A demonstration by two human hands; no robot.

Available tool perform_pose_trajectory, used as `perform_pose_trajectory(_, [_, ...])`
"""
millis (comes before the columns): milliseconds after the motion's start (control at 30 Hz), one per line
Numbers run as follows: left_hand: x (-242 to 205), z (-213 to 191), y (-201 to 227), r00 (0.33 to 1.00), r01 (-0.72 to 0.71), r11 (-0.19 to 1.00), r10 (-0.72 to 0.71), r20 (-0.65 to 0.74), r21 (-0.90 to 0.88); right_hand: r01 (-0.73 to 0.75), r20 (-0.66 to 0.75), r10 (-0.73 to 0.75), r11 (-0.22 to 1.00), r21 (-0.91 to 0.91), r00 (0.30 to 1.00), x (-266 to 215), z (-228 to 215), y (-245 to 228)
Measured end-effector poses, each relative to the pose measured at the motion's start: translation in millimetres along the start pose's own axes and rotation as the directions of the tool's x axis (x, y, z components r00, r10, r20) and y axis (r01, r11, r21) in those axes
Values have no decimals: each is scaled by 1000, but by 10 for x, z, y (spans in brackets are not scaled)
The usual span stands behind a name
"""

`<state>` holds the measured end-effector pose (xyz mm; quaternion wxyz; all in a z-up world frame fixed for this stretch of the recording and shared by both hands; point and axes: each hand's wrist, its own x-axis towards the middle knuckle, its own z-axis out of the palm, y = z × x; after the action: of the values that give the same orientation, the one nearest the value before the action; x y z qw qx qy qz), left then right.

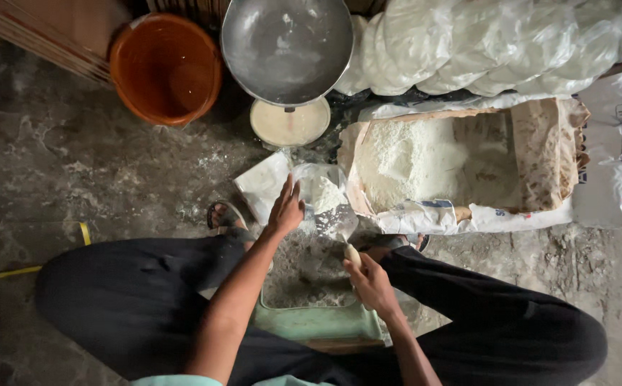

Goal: The person scoops white powder from a large sack using a small shovel and transfers it into a plastic bag. The person then places the filled bag into a metal bowl.

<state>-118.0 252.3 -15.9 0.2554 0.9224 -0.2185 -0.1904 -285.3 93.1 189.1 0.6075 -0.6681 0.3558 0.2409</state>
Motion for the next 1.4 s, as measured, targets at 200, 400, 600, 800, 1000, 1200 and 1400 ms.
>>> perform_pose_trajectory(200, [-65,-263,170,999,-45,999,45,-12,7,-39,-36,35,994,-99,999,410,102,167])
perform_pose_trajectory(400, [-67,-132,79,990,-136,980,141,-29,146,110,123,-41,769,-630,992,1172,210,223])
perform_pose_trajectory(600, [-127,-242,165,989,-142,990,143,-31,23,-41,-84,-4,853,-520,996,1064,429,-16])
perform_pose_trajectory(800, [-151,-230,126,991,-131,987,132,-6,91,-166,-142,102,800,-577,985,440,356,-285])
perform_pose_trajectory(1000, [-130,-258,82,945,-282,877,324,-46,389,-155,-127,98,786,-598,987,1196,558,114])
perform_pose_trajectory(1200, [-85,-33,-43,955,-207,958,243,-173,200,95,-45,-192,662,-743,980,1128,809,119])
perform_pose_trajectory(1400, [-97,-5,-96,967,-207,969,224,-123,136,-102,-108,45,780,-617,993,931,696,-158])
